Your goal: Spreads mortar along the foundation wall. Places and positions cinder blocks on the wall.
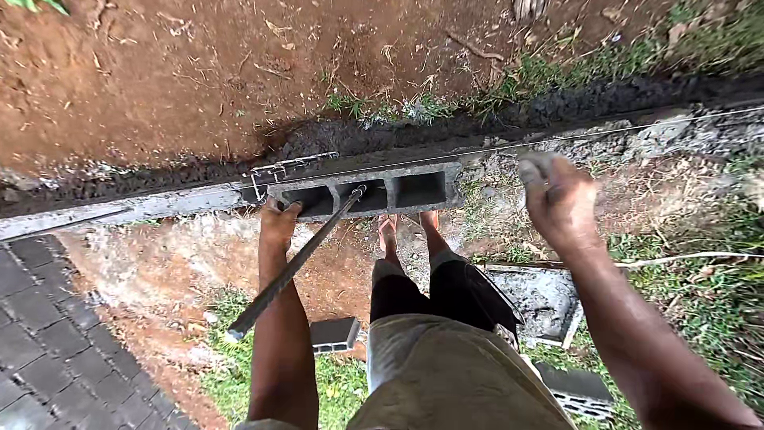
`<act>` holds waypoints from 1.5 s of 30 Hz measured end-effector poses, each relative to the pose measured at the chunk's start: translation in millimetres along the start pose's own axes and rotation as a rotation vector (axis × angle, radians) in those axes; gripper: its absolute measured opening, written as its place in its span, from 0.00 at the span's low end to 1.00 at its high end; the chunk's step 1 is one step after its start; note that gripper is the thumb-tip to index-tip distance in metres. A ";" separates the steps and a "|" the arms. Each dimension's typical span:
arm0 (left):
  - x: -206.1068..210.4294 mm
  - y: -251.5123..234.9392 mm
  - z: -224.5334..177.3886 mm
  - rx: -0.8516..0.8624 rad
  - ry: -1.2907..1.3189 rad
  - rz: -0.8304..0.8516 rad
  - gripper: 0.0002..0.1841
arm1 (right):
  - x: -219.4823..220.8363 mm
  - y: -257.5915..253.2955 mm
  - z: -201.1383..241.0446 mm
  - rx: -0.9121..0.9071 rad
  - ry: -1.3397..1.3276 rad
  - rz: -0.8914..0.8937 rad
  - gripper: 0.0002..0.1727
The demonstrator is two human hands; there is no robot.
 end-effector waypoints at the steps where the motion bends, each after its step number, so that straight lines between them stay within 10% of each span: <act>1: 0.4 -2.5 0.6 -0.003 0.006 -0.006 0.25 | 14.0 3.4 -5.1 0.033 -0.037 0.051 0.20; 13: 3.0 -19.4 3.2 -0.041 -0.094 -0.006 0.16 | 93.9 8.1 -5.0 0.192 -0.172 0.143 0.23; 45: 3.9 -24.3 0.3 -0.058 -0.075 -0.007 0.21 | 95.0 -3.0 0.7 0.278 -0.134 0.110 0.22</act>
Point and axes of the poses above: each hand's wrist, its own y-axis away from the middle knuckle, its own x-axis out of the palm, z = x × y, the point moved 7 cm from there along -y, towards the middle knuckle, and after that the axes turned 13 degrees about -y, right-handed, at the moved point
